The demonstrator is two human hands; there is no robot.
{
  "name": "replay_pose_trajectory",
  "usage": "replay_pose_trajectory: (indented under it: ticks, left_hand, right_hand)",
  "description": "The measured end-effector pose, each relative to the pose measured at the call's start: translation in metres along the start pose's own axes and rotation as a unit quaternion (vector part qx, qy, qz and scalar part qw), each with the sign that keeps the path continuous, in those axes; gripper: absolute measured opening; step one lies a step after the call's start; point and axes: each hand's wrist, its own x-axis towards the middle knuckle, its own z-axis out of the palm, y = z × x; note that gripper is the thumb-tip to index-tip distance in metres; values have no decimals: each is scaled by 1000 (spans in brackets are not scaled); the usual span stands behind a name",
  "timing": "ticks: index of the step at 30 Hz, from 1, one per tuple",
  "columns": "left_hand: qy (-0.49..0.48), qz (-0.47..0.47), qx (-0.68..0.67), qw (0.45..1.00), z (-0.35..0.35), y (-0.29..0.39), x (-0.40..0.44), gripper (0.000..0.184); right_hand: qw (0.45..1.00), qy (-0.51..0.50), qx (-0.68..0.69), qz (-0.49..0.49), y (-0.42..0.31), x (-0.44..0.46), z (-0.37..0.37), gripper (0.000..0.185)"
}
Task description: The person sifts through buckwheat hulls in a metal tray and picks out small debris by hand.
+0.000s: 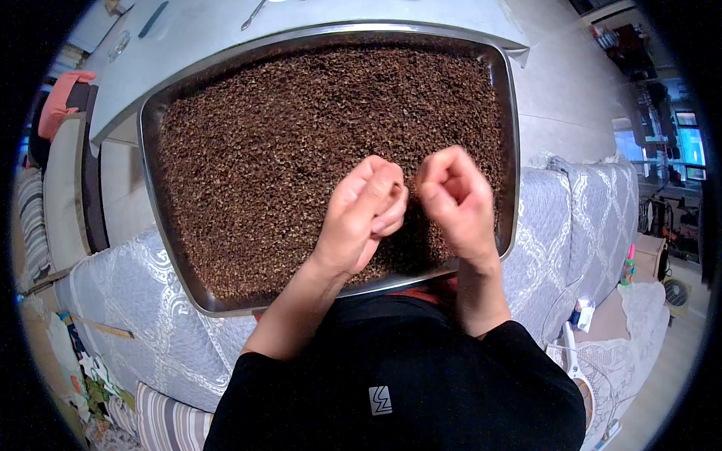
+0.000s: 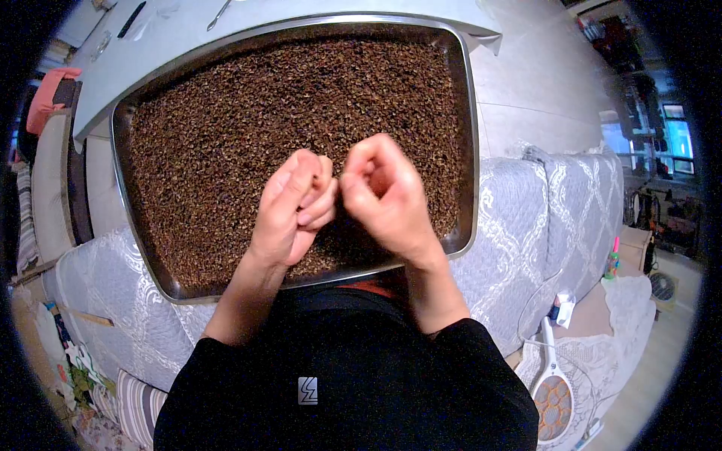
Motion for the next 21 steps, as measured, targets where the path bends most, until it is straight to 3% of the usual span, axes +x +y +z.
replay_pose_trajectory:
  ticks: [1, 4, 8, 10, 11, 15, 18, 21]
  left_hand:
    - [-1, 11, -32, 999, 1, 1, 1, 21]
    - [9, 79, -89, 993, -10, 16, 3, 16]
    - [30, 105, -135, 985, -10, 29, 2, 17]
    - [32, 102, -151, 983, -10, 30, 2, 15]
    - [34, 101, -159, 982, -10, 30, 2, 14]
    - [30, 108, -162, 980, -10, 29, 2, 14]
    - [5, 126, -137, 982, -12, 28, 3, 18]
    - [-4, 146, -99, 984, -11, 28, 3, 23]
  right_hand:
    - [995, 10, 100, 3, -5, 2, -3, 12]
    - [990, 90, 107, 9, -11, 3, -28, 10]
    - [979, 132, -138, -78, -8, 4, -31, 13]
    - [926, 108, -330, -150, 0, 6, -37, 10]
    - [921, 102, -340, -163, 1, 5, -34, 10]
    - [871, -8, -467, -150, 1, 1, -17, 37]
    - [868, -4, -472, -156, 16, 2, -12, 29]
    - [913, 76, -375, -140, 25, 7, -16, 16]
